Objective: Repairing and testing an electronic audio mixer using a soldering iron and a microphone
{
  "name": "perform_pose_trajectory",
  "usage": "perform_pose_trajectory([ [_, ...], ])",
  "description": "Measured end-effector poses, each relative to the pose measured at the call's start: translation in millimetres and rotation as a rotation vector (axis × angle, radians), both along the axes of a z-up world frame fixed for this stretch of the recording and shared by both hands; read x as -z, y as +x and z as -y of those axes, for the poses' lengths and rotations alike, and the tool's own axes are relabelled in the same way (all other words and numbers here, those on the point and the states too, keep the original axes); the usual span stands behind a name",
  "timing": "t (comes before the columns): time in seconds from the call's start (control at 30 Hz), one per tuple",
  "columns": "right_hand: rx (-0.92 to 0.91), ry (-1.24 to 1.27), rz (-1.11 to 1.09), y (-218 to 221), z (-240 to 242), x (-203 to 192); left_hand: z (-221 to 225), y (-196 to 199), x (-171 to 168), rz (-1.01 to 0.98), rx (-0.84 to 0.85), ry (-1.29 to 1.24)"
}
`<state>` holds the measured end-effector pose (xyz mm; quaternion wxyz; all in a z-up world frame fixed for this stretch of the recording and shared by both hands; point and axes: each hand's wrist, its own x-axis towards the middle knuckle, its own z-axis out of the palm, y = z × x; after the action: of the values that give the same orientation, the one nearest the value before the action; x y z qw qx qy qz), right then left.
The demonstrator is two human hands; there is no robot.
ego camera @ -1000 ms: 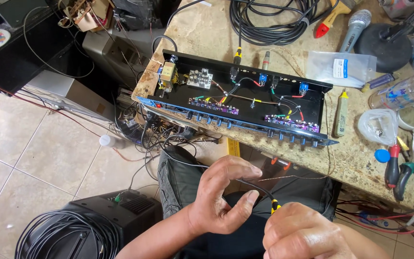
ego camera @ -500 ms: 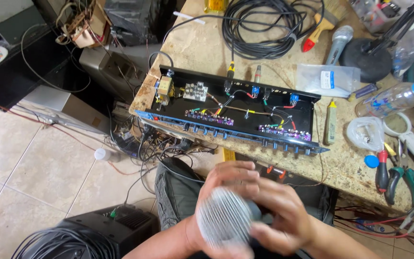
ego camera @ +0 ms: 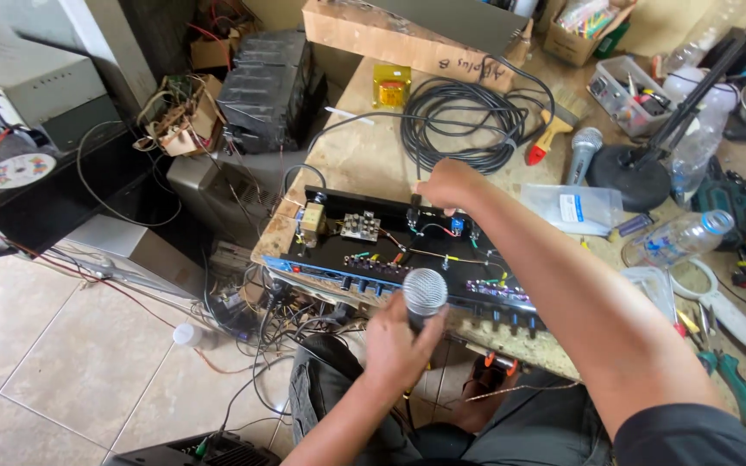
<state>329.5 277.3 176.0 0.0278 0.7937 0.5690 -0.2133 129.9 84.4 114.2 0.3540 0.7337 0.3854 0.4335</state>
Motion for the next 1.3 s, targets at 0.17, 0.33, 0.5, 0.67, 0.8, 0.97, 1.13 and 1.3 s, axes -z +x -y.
perform_pose_trajectory([
  [0.17, 0.135, -0.192, -0.049, -17, -15, 2, 3, 0, 2, -0.089, -0.057, 0.136],
  [0.33, 0.225, -0.129, -0.104, -15, -11, 5, 2, -7, 4, -0.129, 0.018, 0.062],
  [0.5, 0.268, -0.092, -0.144, -16, -6, 10, 2, -4, 8, -0.092, 0.016, 0.024],
  [0.67, 0.319, -0.066, -0.212, -18, 1, 6, 21, -18, -33, 0.053, 0.025, 0.143],
  [0.8, 0.393, 0.02, -0.276, -21, 9, 10, 45, -45, -81, 0.285, 0.358, 0.336],
  [0.97, 0.355, 0.075, -0.204, -20, 10, 22, 84, -65, -109, 0.191, 0.355, 0.365],
  [1.13, 0.357, 0.176, -0.241, -20, 13, 27, 99, -95, -125, 0.068, 0.627, 0.134],
  [1.3, 0.327, 0.184, -0.249, -20, 12, 29, 92, -99, -127, 0.102, 0.639, 0.108],
])
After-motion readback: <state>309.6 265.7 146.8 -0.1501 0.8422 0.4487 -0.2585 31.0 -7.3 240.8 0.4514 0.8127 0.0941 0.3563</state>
